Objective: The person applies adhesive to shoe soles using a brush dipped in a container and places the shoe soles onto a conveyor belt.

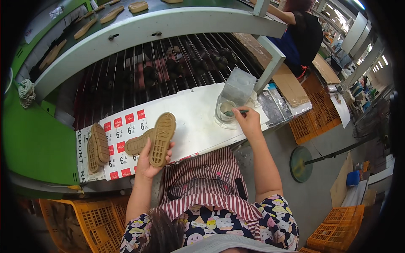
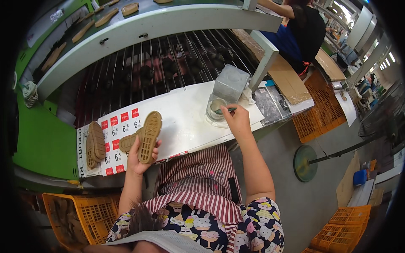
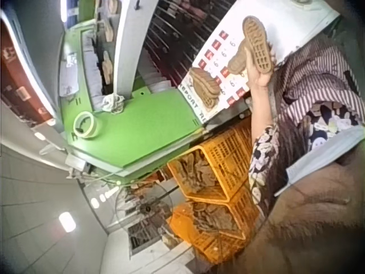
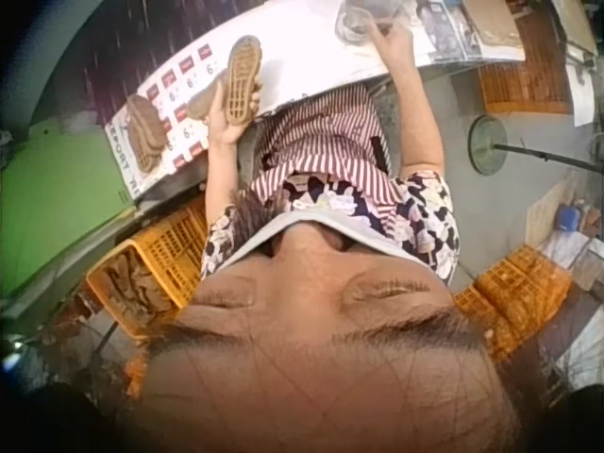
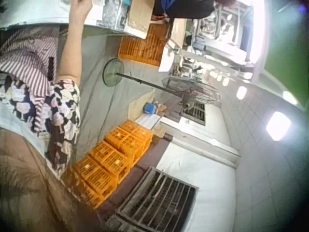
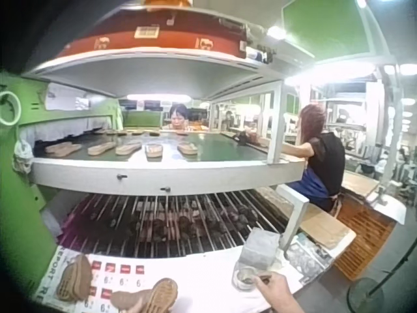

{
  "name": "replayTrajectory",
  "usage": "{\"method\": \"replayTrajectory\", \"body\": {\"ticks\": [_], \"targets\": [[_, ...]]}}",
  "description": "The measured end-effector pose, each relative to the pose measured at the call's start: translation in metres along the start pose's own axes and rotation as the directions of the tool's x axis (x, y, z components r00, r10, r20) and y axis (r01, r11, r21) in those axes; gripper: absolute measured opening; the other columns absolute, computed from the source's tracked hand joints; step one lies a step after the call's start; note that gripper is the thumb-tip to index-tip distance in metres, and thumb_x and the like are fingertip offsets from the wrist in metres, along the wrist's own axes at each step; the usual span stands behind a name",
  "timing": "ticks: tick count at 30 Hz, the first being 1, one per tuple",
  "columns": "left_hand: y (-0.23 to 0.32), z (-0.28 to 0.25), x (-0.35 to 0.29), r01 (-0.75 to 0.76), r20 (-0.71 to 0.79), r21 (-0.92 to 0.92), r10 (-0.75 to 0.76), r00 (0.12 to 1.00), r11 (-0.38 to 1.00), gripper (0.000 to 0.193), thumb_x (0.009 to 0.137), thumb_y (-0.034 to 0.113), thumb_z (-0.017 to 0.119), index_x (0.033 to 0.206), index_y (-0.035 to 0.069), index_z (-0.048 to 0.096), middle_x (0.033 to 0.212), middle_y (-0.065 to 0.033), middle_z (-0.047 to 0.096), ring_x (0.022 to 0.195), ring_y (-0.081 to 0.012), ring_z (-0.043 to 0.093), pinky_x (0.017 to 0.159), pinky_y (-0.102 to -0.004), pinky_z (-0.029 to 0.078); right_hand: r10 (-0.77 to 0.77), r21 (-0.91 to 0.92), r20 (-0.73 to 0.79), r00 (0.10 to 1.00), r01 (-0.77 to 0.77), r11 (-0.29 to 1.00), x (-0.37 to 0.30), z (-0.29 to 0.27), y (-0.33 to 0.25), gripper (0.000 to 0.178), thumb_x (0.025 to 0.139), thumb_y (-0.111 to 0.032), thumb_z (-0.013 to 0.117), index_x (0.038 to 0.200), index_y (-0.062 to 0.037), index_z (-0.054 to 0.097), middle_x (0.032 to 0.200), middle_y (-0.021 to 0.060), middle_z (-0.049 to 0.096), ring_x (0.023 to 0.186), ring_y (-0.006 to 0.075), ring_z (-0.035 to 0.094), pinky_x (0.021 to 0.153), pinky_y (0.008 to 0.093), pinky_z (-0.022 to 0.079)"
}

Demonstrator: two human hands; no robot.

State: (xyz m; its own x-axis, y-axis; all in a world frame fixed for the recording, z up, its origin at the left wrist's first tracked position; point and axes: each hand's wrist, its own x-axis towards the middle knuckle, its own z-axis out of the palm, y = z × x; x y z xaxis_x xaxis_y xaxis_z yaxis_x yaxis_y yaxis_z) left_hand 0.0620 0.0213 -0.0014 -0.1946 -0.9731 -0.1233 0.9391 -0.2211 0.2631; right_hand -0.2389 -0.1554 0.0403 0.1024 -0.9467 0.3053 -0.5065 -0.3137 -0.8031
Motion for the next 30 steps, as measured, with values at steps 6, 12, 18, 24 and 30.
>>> {"method": "replayTrajectory", "body": {"ticks": [6,12,18,24,30], "targets": [[-0.016,0.008,0.016,-0.041,0.09,-0.021,0.043,0.995,0.999,0.05,0.099,0.034,0.025,0.136,0.001,0.03,0.129,-0.0273,0.042,0.108,-0.0344,0.053,0.091,-0.0451,0.046,0.045,0.011,0.037,0.998,-0.045,0.999,0.0,-0.008,-0.009,0.035,0.08,-0.025,0.068,0.08,0.0096,0.064,0.064,0.014,0.063,0.057,0.0143,0.06,0.055,0.0272,0.047],[-0.02,0.023,0.029,-0.205,0.171,0.172,0.176,0.969,0.963,0.069,0.079,0.013,0.066,0.134,-0.005,0.029,0.131,-0.0218,0.042,0.125,-0.0347,0.039,0.11,-0.0477,0.025,0.083,0.083,0.046,0.995,-0.087,0.993,-0.007,-0.016,-0.011,0.036,0.082,-0.026,0.067,0.081,0.0098,0.064,0.064,0.012,0.064,0.057,0.0117,0.059,0.055,0.0256,0.046],[-0.023,0.032,0.052,-0.196,0.242,0.319,0.121,0.963,0.927,0.07,0.079,0.004,0.063,0.137,0.003,0.024,0.135,-0.0198,0.039,0.128,-0.0317,0.035,0.109,-0.0449,0.026,0.148,0.235,0.055,0.987,-0.157,0.959,-0.015,-0.019,-0.017,0.029,0.085,-0.019,0.064,0.086,0.0099,0.063,0.073,0.0096,0.064,0.066,0.0127,0.063,0.061,0.0225,0.049],[-0.043,0.033,0.066,-0.446,0.264,0.745,0.394,0.88,0.497,0.073,0.076,0.0,0.067,0.135,0.001,0.024,0.138,-0.0142,0.039,0.124,-0.0221,0.042,0.104,-0.034,0.035,0.132,0.295,-0.017,0.991,-0.121,0.948,-0.029,-0.02,-0.012,0.027,0.086,-0.019,0.064,0.091,0.0082,0.064,0.077,0.0108,0.065,0.07,0.0135,0.063,0.066,0.0228,0.049],[-0.06,0.035,0.068,-0.464,0.385,0.885,0.509,0.77,0.032,0.085,0.077,0.006,0.069,0.141,0.003,0.013,0.139,-0.0133,0.037,0.122,-0.0212,0.043,0.103,-0.0333,0.036,-0.168,0.378,-0.175,0.97,0.224,0.898,-0.063,-0.008,-0.023,0.015,0.085,-0.006,0.06,0.094,0.0061,0.063,0.097,0.0141,0.064,0.083,0.0167,0.061,0.073,0.0255,0.049]]}}
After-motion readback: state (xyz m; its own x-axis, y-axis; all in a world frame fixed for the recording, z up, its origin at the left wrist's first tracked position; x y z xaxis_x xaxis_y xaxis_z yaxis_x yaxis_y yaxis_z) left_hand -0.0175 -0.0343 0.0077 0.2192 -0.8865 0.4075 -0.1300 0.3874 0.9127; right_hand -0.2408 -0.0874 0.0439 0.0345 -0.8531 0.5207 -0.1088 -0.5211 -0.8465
